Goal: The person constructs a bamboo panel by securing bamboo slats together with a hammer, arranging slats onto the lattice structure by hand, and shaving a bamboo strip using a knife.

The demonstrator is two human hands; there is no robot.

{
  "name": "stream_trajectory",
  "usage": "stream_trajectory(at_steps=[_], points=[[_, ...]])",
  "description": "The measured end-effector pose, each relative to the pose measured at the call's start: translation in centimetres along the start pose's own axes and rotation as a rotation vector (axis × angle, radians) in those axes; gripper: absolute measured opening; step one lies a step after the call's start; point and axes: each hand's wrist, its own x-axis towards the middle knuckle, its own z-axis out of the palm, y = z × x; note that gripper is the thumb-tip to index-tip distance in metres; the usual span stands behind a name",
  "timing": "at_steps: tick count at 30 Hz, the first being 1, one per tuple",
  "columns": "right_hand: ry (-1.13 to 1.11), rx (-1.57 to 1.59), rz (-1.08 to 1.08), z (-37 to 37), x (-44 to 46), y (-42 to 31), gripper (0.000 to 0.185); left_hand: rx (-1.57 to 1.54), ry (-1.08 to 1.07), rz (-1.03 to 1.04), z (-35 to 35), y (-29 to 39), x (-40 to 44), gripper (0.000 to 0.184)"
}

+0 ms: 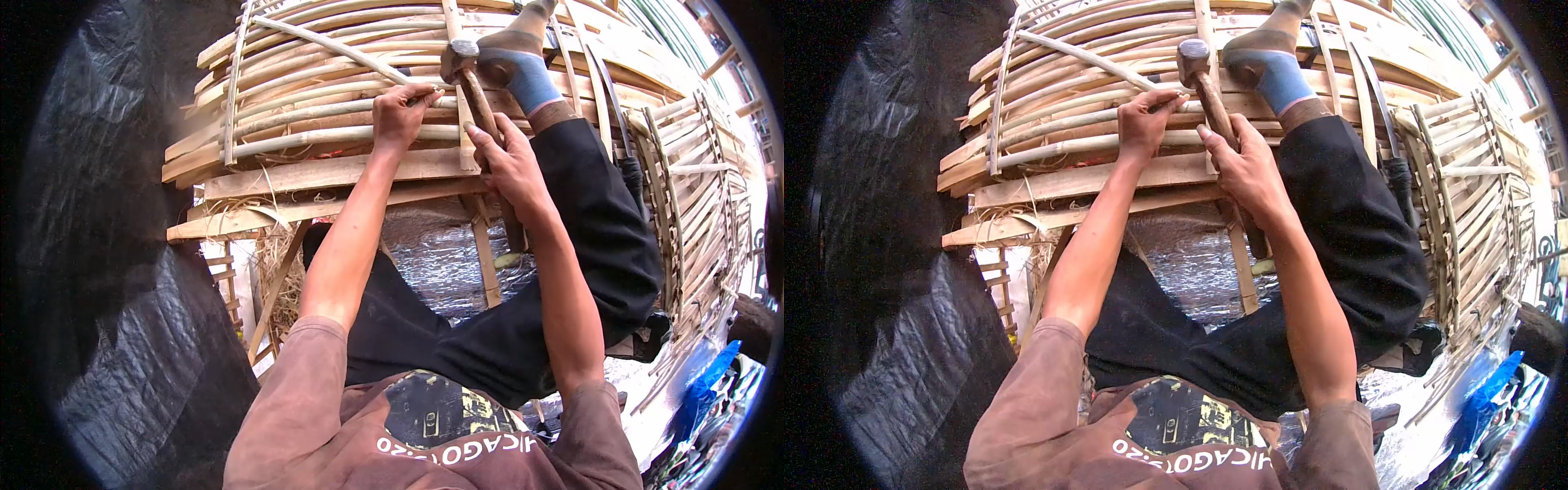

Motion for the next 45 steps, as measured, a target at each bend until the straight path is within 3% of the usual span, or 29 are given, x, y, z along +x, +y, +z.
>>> stream_trajectory(at_steps=[4, 13, 28, 45], points=[[0.051, -0.076, -0.096, 0.8, 0.7, 1.7, 0.034, -0.013, -0.022, 0.026, -0.3, 0.5, 0.0, 0.015], [0.075, -0.169, -0.072, 1.2, 0.6, 3.1, 0.039, 0.132, -0.004, 0.222, -0.2, -0.2, 0.2, 0.014], [0.103, -0.173, -0.096, 1.3, 0.5, 2.1, 0.039, 0.071, -0.043, 0.118, -0.4, 0.1, 0.4, 0.02], [0.118, -0.255, -0.187, 1.8, 0.5, 0.9, 0.038, 0.136, 0.024, 0.22, -0.1, 0.1, 0.1, 0.015]])
